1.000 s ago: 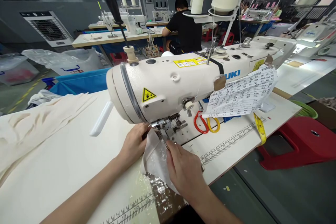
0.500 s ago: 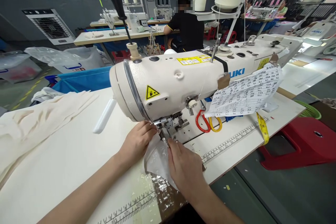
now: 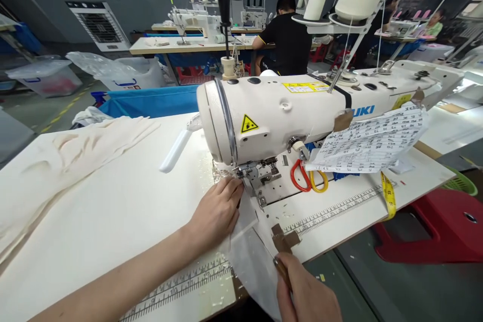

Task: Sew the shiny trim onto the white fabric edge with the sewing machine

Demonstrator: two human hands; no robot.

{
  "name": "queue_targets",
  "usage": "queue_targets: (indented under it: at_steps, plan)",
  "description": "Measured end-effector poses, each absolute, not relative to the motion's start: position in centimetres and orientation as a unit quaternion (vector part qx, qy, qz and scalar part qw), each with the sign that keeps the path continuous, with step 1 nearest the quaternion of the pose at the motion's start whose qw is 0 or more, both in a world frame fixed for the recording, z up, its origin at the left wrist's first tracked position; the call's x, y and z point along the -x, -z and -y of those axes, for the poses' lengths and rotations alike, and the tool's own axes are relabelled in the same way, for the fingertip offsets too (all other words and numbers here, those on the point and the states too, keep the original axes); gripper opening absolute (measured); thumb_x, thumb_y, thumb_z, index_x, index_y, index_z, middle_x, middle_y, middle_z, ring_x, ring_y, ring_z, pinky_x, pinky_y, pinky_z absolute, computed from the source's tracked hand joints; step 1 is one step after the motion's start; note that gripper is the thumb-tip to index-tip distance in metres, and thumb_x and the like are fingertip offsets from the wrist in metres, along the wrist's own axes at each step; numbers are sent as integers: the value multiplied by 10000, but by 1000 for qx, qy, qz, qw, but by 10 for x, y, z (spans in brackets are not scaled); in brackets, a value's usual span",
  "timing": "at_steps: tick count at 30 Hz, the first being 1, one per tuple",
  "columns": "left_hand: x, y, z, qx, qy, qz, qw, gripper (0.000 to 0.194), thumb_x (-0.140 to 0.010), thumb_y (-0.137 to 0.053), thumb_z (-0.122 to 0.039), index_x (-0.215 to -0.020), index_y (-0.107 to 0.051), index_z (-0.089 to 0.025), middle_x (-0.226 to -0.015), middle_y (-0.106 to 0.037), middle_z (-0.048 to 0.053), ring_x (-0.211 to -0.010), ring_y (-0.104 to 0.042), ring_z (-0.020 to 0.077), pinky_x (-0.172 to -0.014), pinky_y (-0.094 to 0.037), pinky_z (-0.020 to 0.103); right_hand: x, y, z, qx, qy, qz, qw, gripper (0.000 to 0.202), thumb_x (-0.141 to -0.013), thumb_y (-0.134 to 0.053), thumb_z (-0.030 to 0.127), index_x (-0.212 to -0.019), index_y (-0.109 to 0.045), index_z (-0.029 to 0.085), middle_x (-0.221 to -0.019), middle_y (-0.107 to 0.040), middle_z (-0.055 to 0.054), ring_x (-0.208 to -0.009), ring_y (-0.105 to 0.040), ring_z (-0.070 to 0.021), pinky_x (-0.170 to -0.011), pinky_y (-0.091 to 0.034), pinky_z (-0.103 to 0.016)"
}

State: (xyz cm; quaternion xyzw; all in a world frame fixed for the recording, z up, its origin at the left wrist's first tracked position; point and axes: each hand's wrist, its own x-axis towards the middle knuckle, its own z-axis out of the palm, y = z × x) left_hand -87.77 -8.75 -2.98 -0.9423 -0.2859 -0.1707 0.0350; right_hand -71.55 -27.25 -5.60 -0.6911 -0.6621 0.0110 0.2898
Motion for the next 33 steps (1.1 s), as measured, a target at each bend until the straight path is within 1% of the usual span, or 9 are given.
queue_targets:
  at_steps: [4, 6, 9, 11, 16, 20, 25, 29, 33]
  plan:
    - [884, 38, 92, 942, 190, 277, -1, 422, -957, -364, -146, -1300, -586, -38, -1287, -628, 171, -1249, -536, 284, -1070, -510, 476, 707, 53, 268, 659, 2, 692, 295, 334, -1021, -334, 207, -1289, -533, 211, -1000, -763, -99, -756, -757, -216, -580, -588, -260]
    - [889, 40, 90, 944, 195, 267, -17, 437, -946, -354, -137, -1308, -586, -60, -1328, -624, 148, -1295, -520, 267, -1104, -485, 470, 705, 51, 265, 645, -4, 707, 290, 372, -997, -359, 155, -1338, -502, 194, -1046, -749, -111, -797, -753, -218, -631, -603, -268]
    - [894, 41, 87, 945, 197, 260, -30, 453, -931, -350, -124, -1309, -597, -102, -1351, -626, 112, -1312, -520, 246, -1109, -482, 455, 703, 50, 263, 626, -25, 732, 269, 404, -951, -390, 96, -1331, -504, 174, -984, -740, -98, -735, -737, -202, -598, -591, -256]
    - [893, 42, 87, 943, 200, 264, -28, 451, -935, -352, -131, -1310, -600, -102, -1349, -630, 110, -1312, -523, 249, -1108, -482, 455, 702, 49, 263, 620, -31, 742, 254, 416, -927, -405, 80, -1322, -503, 168, -948, -732, -82, -705, -728, -195, -559, -578, -254]
    - [888, 46, 89, 943, 199, 267, 10, 452, -949, -348, -160, -1304, -595, -28, -1348, -620, 160, -1310, -514, 291, -1100, -482, 482, 703, 44, 258, 615, -24, 752, 236, 415, -911, -395, 65, -1302, -502, 156, -952, -720, -75, -716, -726, -203, -538, -574, -279]
    - [886, 45, 90, 944, 187, 270, 14, 475, -940, -354, -166, -1343, -559, -20, -1367, -595, 181, -1324, -491, 309, -1107, -466, 505, 704, 41, 251, 629, -23, 746, 217, 390, -926, -402, 74, -1289, -512, 166, -934, -716, -62, -658, -712, -191, -473, -539, -278]
    - [883, 39, 93, 941, 167, 293, 22, 481, -939, -364, -183, -1355, -545, -25, -1351, -585, 193, -1301, -488, 327, -1075, -480, 493, 705, 38, 245, 638, -16, 740, 211, 363, -932, -398, 85, -1261, -522, 180, -986, -718, -70, -718, -724, -199, -513, -554, -289]
    - [881, 38, 97, 940, 157, 300, 30, 491, -928, -373, -194, -1362, -532, -27, -1355, -575, 199, -1290, -488, 340, -1053, -483, 489, 707, 34, 238, 641, -12, 736, 217, 351, -932, -366, 75, -1223, -536, 173, -922, -709, -65, -707, -721, -204, -518, -552, -292]
    - [882, 41, 104, 943, 150, 292, 61, 511, -926, -352, -191, -1381, -505, -15, -1423, -537, 197, -1347, -451, 332, -1084, -441, 464, 710, 29, 232, 637, 14, 736, 227, 344, -922, -342, 60, -1178, -553, 153, -885, -708, -80, -681, -722, -219, -498, -545, -302]
